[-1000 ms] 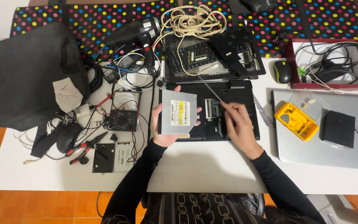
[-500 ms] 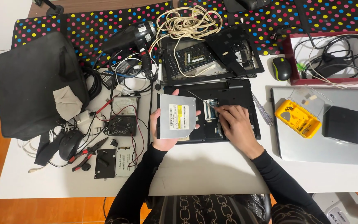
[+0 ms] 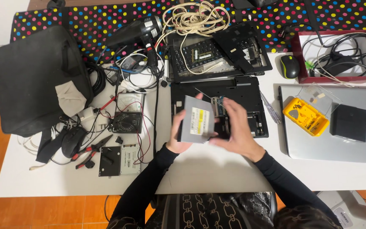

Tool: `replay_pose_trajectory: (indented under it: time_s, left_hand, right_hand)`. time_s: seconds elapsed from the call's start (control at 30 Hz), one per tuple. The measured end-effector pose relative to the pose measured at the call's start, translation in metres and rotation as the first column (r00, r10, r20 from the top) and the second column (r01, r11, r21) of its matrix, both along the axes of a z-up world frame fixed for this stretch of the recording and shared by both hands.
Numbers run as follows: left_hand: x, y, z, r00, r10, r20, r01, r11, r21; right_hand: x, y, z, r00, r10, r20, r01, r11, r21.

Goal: Disassembling an optical drive and applying heat from a hair dryer to components.

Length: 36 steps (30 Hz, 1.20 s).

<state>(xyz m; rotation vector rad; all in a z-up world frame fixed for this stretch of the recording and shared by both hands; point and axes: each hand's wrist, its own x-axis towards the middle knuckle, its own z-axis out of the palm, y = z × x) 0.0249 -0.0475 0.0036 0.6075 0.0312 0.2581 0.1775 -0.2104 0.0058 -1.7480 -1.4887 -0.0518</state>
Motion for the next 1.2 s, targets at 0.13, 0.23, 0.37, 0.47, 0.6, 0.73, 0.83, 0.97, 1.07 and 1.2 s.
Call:
replay_pose_trajectory:
  time_s: [0.13, 0.23, 0.37, 0.47, 0.6, 0.73, 0.83, 0.97, 1.07, 1.2]
  left_hand:
    - [-0.001, -0.018, -0.032, 0.988, -0.138, -0.069, 0.136, 0.990, -0.024]
    - [-0.002, -0.023, -0.061, 0.958, -0.258, -0.122, 0.261, 0.965, 0.009]
    - [-0.003, -0.023, -0.059, 0.930, -0.333, -0.154, 0.349, 0.933, 0.090]
    - [-0.001, -0.025, -0.061, 0.926, -0.334, -0.177, 0.351, 0.933, 0.075]
    - [-0.004, -0.028, -0.058, 0.917, -0.346, -0.199, 0.359, 0.933, 0.034]
    - [-0.002, -0.028, -0.045, 0.915, -0.330, -0.231, 0.352, 0.934, 0.061]
    - [-0.003, -0.028, -0.039, 0.920, -0.322, -0.223, 0.346, 0.935, 0.076]
    - [0.001, -0.026, -0.032, 0.939, -0.306, -0.156, 0.324, 0.940, 0.103]
    - [0.004, -0.029, -0.038, 0.952, -0.284, -0.113, 0.298, 0.945, 0.137]
    - [0.002, -0.026, -0.020, 0.954, -0.269, -0.131, 0.289, 0.940, 0.182]
  right_hand:
    - [-0.020, 0.005, 0.000, 0.985, 0.170, 0.041, -0.170, 0.985, -0.013]
    - [-0.027, 0.002, 0.004, 0.980, 0.199, 0.032, -0.198, 0.980, -0.017]
    - [-0.029, 0.000, 0.003, 0.977, 0.211, -0.002, -0.211, 0.977, 0.007]
    - [-0.027, -0.004, 0.000, 0.974, 0.226, -0.001, -0.226, 0.974, 0.022]
    - [-0.026, -0.006, -0.001, 0.966, 0.257, -0.026, -0.255, 0.966, 0.050]
    - [-0.026, -0.006, 0.000, 0.964, 0.265, -0.038, -0.262, 0.963, 0.060]
    - [-0.025, -0.007, -0.002, 0.966, 0.257, -0.030, -0.254, 0.964, 0.080]
    - [-0.021, -0.006, -0.004, 0.966, 0.256, -0.026, -0.253, 0.962, 0.101]
    - [-0.019, -0.007, -0.007, 0.968, 0.249, -0.025, -0.246, 0.965, 0.089]
    - [-0.016, -0.009, -0.013, 0.967, 0.250, -0.046, -0.246, 0.966, 0.076]
